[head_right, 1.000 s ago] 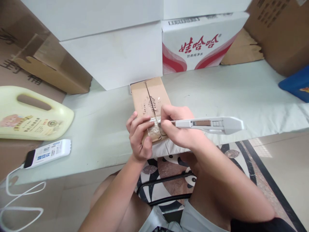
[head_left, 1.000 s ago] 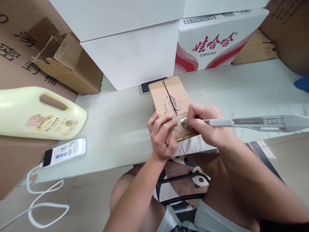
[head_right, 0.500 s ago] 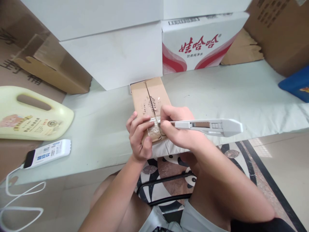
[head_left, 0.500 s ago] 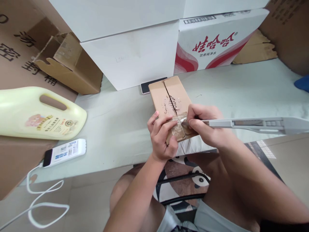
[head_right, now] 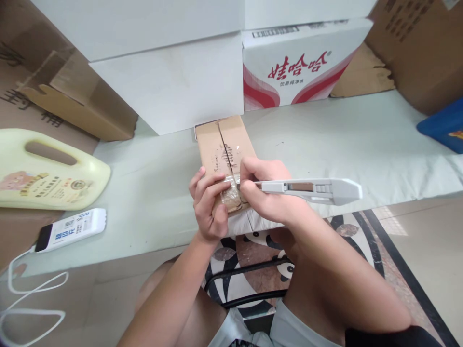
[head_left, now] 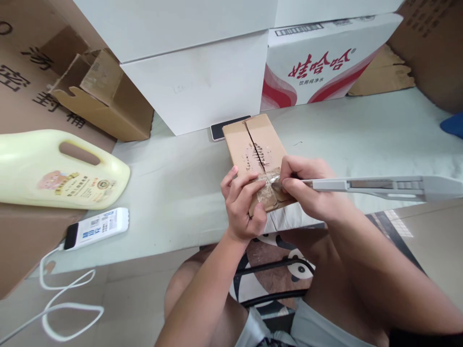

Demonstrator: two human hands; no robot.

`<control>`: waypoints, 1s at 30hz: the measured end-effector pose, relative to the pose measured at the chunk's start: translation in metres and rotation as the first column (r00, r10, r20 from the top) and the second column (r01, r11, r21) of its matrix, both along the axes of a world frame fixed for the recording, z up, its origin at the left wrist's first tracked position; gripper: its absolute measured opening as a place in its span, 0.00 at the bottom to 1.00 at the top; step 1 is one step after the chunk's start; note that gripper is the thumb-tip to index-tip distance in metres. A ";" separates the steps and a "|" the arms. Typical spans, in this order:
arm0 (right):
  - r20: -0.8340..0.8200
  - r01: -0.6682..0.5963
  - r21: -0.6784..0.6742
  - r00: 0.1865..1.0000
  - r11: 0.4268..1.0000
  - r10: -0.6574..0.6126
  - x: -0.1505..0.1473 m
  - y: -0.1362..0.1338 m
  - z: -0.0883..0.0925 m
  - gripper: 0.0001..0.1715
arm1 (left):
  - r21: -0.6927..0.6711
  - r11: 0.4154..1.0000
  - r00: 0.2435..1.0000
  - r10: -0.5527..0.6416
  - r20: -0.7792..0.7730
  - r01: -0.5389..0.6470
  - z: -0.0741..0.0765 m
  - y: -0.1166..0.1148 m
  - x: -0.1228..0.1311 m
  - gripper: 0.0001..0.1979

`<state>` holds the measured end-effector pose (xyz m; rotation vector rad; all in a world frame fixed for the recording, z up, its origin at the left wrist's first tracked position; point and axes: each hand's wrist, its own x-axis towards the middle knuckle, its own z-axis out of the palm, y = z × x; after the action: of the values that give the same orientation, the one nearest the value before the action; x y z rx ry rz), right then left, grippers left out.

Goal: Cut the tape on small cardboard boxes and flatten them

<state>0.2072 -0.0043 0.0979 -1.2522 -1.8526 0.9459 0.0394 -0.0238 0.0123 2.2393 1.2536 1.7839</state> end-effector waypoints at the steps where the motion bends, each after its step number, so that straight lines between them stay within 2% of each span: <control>1: 0.000 0.001 0.000 1.000 1.000 -0.001 0.000 0.000 0.000 0.07 | 0.005 1.000 1.000 -0.001 0.005 0.001 0.000 0.000 0.000 0.15; 10: -0.005 0.006 -0.013 1.000 1.000 -0.006 -0.001 0.000 0.000 0.07 | 0.006 1.000 1.000 -0.009 0.016 0.009 0.000 0.000 0.001 0.14; 17: -0.002 0.010 -0.016 1.000 1.000 -0.010 -0.002 0.000 0.002 0.07 | 0.008 1.000 0.999 0.017 -0.036 -0.017 0.003 0.000 0.000 0.15; 30: -0.004 0.013 -0.022 1.000 1.000 -0.013 -0.002 -0.001 0.003 0.08 | 0.000 1.000 1.000 -0.010 0.000 0.010 0.001 0.000 0.000 0.14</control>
<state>0.2056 -0.0048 0.1004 -1.2731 -1.8329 0.9632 0.0394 -0.0241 0.0129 2.2413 1.2404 1.7814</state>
